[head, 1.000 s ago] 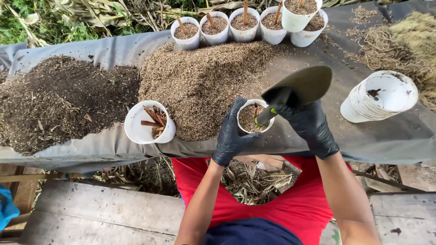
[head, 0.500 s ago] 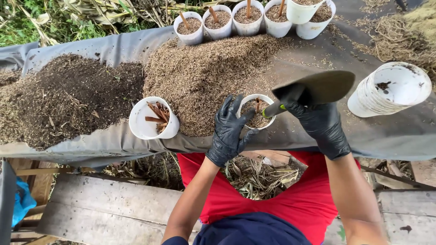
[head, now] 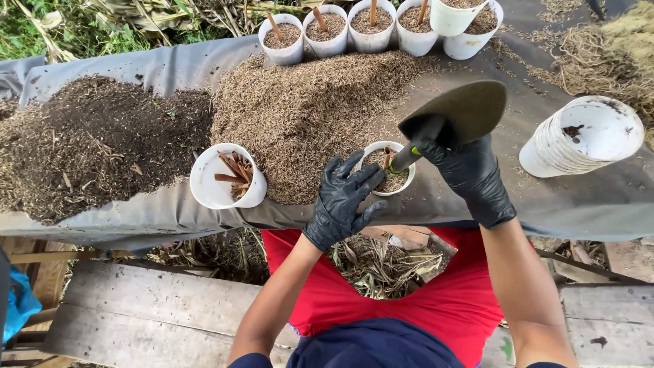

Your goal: Filling plastic cups with soil using a hand trowel and planting plant cuttings into the cups.

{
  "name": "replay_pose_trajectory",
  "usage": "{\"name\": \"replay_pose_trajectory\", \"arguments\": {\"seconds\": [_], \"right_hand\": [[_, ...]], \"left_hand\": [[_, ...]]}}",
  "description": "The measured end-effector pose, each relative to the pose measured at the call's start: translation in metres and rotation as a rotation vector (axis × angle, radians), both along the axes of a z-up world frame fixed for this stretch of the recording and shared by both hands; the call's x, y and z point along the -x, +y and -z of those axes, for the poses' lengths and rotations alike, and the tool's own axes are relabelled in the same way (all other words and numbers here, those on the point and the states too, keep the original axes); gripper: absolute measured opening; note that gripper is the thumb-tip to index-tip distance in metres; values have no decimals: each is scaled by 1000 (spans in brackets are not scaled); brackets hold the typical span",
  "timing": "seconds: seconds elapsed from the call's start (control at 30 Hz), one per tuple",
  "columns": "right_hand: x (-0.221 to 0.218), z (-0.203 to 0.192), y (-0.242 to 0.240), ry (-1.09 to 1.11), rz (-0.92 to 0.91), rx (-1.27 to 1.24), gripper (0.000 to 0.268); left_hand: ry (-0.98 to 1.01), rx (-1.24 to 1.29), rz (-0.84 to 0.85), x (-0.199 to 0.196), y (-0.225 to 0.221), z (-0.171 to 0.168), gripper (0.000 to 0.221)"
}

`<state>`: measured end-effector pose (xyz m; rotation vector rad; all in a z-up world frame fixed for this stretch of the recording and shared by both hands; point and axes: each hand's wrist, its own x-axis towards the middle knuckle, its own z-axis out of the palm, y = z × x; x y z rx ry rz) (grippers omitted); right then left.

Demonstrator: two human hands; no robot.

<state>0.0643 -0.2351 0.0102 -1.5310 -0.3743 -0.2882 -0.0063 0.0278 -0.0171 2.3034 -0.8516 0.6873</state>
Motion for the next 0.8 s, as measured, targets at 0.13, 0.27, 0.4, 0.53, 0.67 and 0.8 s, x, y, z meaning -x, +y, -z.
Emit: {"name": "replay_pose_trajectory", "arguments": {"seconds": [0.13,0.27,0.4,0.53,0.67,0.8], "right_hand": [[3,-1,-5,-19,6,50,48],[-3,0,-11,-61,22,104,48],[-5,8,-3,-29,-24,33,52],[-10,12,-3,-46,-31,39,52],[-7,-12,-4,-79,-4,45,56],[-15,7,-5,-88,-36,21,59]], "left_hand": [[-15,-3,9,-4,-3,13,51],[-3,-15,-21,-5,-1,3,58],[-37,-42,-28,-10,3,6,58],[-38,-84,-47,-12,3,8,57],[-19,-128,-79,-14,1,-1,66],[9,-154,-62,-17,2,2,66]]}}
